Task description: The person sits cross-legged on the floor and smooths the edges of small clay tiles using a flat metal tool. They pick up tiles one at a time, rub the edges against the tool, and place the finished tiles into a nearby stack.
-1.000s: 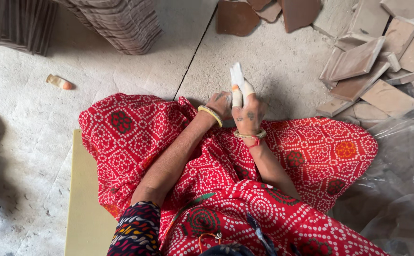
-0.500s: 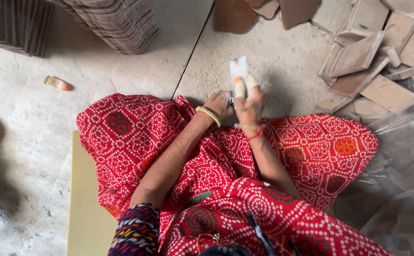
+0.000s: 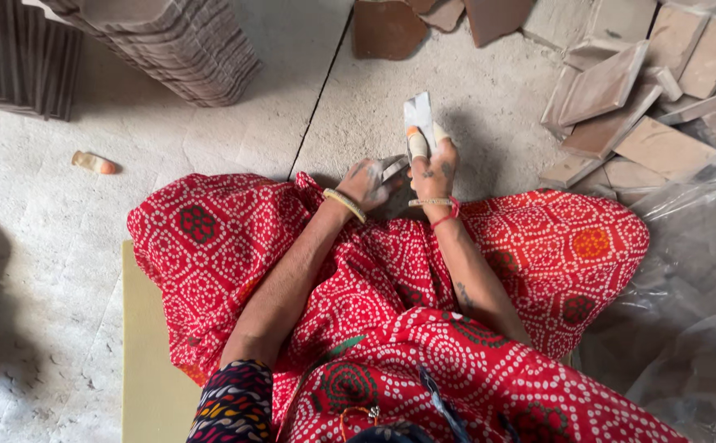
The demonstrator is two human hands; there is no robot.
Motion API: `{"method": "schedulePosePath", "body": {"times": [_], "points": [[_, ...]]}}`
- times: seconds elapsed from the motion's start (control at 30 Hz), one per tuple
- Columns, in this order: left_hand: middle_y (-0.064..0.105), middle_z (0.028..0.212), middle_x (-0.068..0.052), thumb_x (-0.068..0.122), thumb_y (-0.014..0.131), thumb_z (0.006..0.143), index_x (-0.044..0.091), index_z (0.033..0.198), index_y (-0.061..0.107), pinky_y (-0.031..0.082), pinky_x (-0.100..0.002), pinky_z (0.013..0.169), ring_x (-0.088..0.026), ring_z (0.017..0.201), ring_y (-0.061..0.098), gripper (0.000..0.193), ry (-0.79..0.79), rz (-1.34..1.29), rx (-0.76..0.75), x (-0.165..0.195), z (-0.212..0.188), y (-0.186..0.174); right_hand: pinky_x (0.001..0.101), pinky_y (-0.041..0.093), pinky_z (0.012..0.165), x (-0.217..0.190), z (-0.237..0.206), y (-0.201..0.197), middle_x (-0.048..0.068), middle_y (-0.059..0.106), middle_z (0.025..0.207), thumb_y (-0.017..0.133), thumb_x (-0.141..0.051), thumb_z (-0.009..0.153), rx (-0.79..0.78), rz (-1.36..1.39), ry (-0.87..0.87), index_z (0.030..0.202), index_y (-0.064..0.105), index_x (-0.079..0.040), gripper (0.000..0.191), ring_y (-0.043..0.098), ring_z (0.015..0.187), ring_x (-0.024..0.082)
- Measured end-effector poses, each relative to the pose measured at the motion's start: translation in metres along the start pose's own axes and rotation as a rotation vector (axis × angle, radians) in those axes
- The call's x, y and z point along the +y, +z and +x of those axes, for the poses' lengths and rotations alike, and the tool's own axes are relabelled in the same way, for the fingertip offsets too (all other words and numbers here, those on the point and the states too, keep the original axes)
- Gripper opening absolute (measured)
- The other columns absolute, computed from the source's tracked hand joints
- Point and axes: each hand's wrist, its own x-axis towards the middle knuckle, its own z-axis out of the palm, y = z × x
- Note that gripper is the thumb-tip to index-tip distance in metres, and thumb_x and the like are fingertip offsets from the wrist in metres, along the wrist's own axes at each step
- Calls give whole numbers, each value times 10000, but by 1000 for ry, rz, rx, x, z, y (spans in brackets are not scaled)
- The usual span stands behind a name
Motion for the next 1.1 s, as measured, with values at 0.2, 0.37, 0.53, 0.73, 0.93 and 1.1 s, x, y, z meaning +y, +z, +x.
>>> {"method": "schedulePosePath", "body": {"times": [0.2,0.37,0.53,0.73,0.93,1.1], "points": [[753,934,-195,178,634,783,56,1228,648,608,-436,822,-344,856,743,461,178,-32,125,-2,-2,15,344,565,656,6,-28,4,121,744,971,657,-208,1077,108,-343,-670,1329,643,-16,318,739,790,221],[726,966,-197,280,663,911,57,1180,624,570,-465,833,-376,901,719,351,133,2,157,-3,-9,31,348,558,623,10,-26,4,127,767,902,676,-213,1048,59,-391,-620,1315,667,-20,330,750,737,212],[653,1109,-239,204,623,892,-71,1455,462,476,-495,961,-389,1063,621,647,244,222,380,7,-20,38,348,568,639,-2,-3,-5,154,761,937,659,-189,1058,54,-349,-565,1313,658,-21,306,743,782,234],[613,1273,-221,216,617,929,-17,1435,481,402,-486,1094,-371,1218,553,572,206,142,400,-10,-25,47,374,554,642,-5,-16,4,169,758,929,646,-150,1045,110,-448,-712,1321,615,-37,300,734,746,261],[567,1438,-180,287,583,963,38,1450,491,337,-509,1144,-318,1341,493,555,302,315,407,-11,-24,51,449,558,734,8,12,-5,192,730,945,716,-146,995,123,-572,-547,1263,665,-38,294,710,872,369],[546,1419,-213,339,564,978,-3,1490,445,307,-510,1152,-370,1342,466,628,233,268,342,-17,-28,48,434,582,690,18,2,2,214,667,946,650,-57,796,99,-512,-353,1191,629,28,405,692,808,375]]}}
